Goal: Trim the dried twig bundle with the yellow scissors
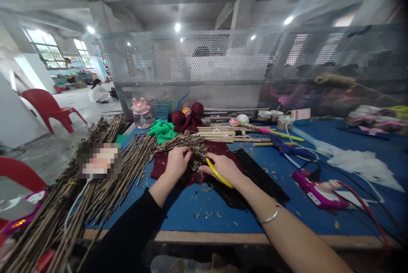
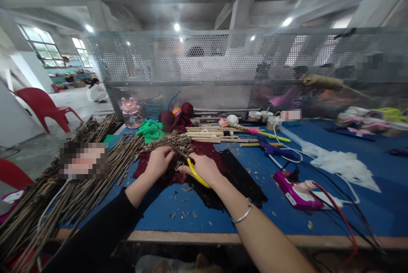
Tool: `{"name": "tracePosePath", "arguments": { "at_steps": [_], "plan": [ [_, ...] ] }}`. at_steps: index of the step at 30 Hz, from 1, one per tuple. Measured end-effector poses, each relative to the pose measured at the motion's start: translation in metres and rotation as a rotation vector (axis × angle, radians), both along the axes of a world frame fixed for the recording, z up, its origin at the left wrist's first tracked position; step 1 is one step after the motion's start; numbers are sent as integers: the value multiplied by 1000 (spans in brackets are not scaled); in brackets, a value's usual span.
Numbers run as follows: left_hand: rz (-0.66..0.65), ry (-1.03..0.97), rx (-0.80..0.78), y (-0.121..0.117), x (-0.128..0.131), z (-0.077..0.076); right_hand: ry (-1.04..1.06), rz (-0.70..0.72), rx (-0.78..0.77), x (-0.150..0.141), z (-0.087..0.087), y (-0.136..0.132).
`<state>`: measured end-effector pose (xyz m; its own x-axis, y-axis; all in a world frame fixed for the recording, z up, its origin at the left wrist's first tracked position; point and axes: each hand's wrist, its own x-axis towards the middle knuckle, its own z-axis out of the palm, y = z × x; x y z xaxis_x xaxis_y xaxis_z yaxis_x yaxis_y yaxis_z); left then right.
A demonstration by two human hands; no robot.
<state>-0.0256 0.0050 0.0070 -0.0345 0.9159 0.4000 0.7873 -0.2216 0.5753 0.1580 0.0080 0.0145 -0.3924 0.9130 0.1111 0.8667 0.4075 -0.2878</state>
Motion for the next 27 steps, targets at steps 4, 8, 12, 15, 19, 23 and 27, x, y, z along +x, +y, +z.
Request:
{"name": "tracePosePath", "arguments": {
  "at_steps": [4, 8, 12, 15, 19, 23, 27],
  "plan": [
    [-7, -204, -25, 2, -4, -1, 30, -11, 15, 2, 2, 1],
    [51, -358, -60, 7, -11, -5, 43, -21, -4, 4, 3, 3],
    [110, -468, -72, 10, -13, -6, 36, 0, -9, 4, 3, 2],
    [84, -459, -95, 7, -10, -5, 58, 88, -5, 3, 3, 0],
    [-15, -370, -88, 1, -3, -1, 53, 78, 23, 1, 3, -2],
    [-13, -290, -85, -2, -1, 1, 14, 48, 20, 1, 2, 0],
    [-3, -176, -56, 2, -7, -2, 33, 62, 41, 3, 0, 3]
  ]
}}
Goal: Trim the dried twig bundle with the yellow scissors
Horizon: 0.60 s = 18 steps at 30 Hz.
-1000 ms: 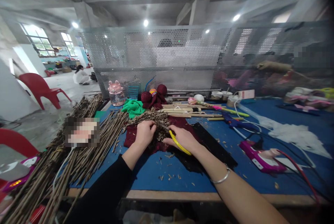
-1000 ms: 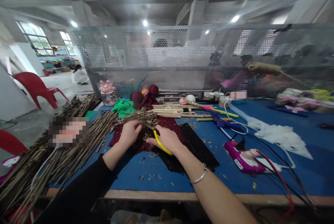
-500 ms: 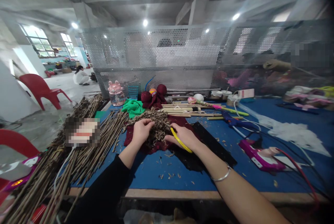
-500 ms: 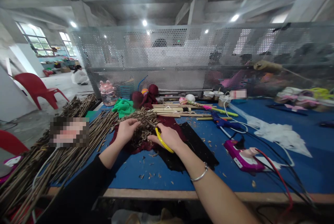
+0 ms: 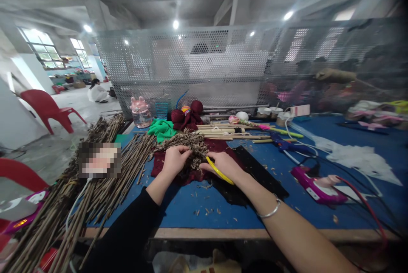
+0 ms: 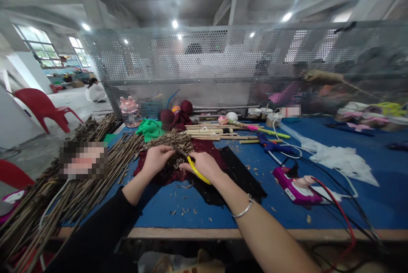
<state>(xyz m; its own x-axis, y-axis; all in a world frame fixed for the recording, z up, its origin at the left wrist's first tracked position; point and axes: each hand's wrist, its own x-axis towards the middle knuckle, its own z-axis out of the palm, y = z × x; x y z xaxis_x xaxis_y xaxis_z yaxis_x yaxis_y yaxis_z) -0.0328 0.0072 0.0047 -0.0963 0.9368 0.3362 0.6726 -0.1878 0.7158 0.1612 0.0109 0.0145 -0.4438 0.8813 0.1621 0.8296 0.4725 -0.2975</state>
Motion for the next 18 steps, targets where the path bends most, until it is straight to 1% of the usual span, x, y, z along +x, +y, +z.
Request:
{"name": "tracePosePath", "arguments": {
  "at_steps": [4, 6, 7, 9, 11, 14, 16, 17, 18],
  "plan": [
    [51, 146, 82, 5, -8, -7, 65, -60, 71, 5, -1, 7],
    [88, 196, 135, 8, -8, -6, 106, -106, 102, 8, -1, 12],
    [85, 229, 153, 9, -6, -5, 126, -127, 117, 10, -2, 15],
    [12, 332, 170, 13, 0, 0, 158, -172, 146, 13, -4, 20],
    [-131, 472, 152, 19, 8, 5, 185, -197, 162, 16, -7, 24],
    [-353, 638, 65, 31, 17, 11, 223, -202, 161, 18, -11, 26],
    [-408, 645, 4, 36, 18, 14, 247, -178, 149, 19, -11, 26],
    [-394, 609, -7, 37, 16, 14, 255, -158, 136, 19, -11, 25],
    [-354, 545, -1, 37, 14, 14, 261, -135, 114, 20, -9, 24]
  ]
}}
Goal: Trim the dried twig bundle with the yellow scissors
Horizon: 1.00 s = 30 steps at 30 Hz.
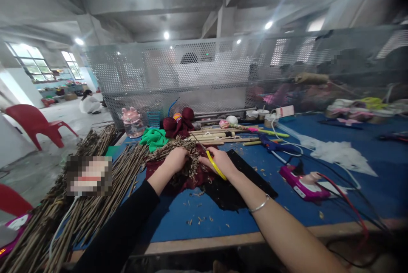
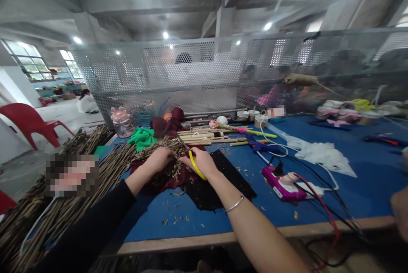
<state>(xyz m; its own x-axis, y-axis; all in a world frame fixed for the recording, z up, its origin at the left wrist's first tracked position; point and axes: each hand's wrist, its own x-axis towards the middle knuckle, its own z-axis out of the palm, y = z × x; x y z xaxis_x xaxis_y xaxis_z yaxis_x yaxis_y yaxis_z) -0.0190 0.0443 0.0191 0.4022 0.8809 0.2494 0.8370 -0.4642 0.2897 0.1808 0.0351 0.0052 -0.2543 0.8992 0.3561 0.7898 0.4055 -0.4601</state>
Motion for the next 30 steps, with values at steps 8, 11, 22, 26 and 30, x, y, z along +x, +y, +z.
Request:
{"name": "tracePosePath", "arguments": {
  "at_steps": [8, 11, 22, 26, 30],
  "plan": [
    [307, -1252, -307, -14, -16, -11, -50, 209, -39, -4, 6, -12],
    [192, -1628, -495, -18, -12, -11, -72, 239, -21, -9, -1, -13],
    [183, -1709, -534, -31, 0, -10, -89, 246, 19, -26, -8, -15],
    [172, -1628, -449, -30, 0, -13, -83, 230, 49, -29, -10, -15],
    [160, -1537, -372, -29, -1, -14, -98, 190, 58, -32, -9, -18]
  ]
}}
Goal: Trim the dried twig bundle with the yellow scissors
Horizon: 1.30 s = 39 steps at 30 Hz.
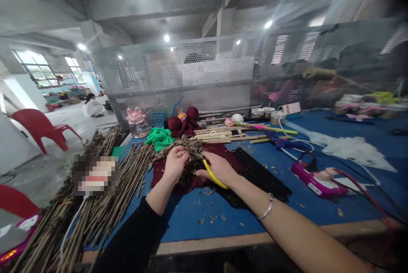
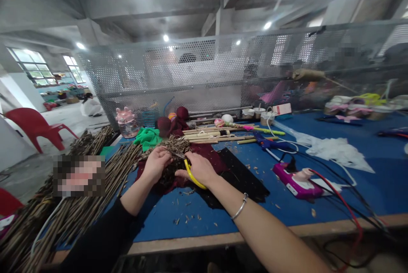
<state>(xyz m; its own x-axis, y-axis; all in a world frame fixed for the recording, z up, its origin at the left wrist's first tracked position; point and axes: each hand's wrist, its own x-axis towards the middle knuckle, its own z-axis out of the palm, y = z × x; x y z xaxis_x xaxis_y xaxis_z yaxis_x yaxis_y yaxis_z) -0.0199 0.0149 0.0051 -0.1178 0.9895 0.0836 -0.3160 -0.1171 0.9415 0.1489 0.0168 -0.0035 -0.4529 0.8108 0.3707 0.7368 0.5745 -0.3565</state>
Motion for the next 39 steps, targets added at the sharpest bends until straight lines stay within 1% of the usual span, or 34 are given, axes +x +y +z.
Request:
{"name": "tracePosePath", "arguments": {
  "at_steps": [7, 10, 15, 18, 20, 23, 25, 28, 32, 35, 37, 39],
  "plan": [
    [59, 144, 14, 4, -7, -1, -122, -80, -44, -3, 8, -6],
    [78, 195, 12, 6, -10, -4, -161, -101, -38, -4, 6, -7],
    [98, 208, 8, 9, -12, -7, -197, -103, -11, -3, 1, -5],
    [93, 117, -37, 9, -13, -6, -191, -130, -33, -2, 1, -5],
    [82, -27, -90, 8, -13, -3, -163, -141, -36, -1, 4, -5],
    [81, -235, -167, 8, -11, 0, -93, -80, -7, 0, 7, -7],
    [89, -308, -183, 8, -10, 2, -81, -34, 8, -1, 7, -7],
    [68, -364, -165, 8, -8, 3, -107, -35, 17, -3, 4, -7],
    [-22, -378, -134, 6, -7, 2, -108, -67, 28, -4, 1, -6],
    [-86, -309, -112, 3, -4, 2, -95, -60, 19, -4, 1, -6],
    [-101, -248, -104, 1, -2, 1, -84, -54, 18, -3, 1, -6],
    [-90, -196, -92, 0, -1, -1, -72, -51, 17, -3, 1, -6]
  ]
}}
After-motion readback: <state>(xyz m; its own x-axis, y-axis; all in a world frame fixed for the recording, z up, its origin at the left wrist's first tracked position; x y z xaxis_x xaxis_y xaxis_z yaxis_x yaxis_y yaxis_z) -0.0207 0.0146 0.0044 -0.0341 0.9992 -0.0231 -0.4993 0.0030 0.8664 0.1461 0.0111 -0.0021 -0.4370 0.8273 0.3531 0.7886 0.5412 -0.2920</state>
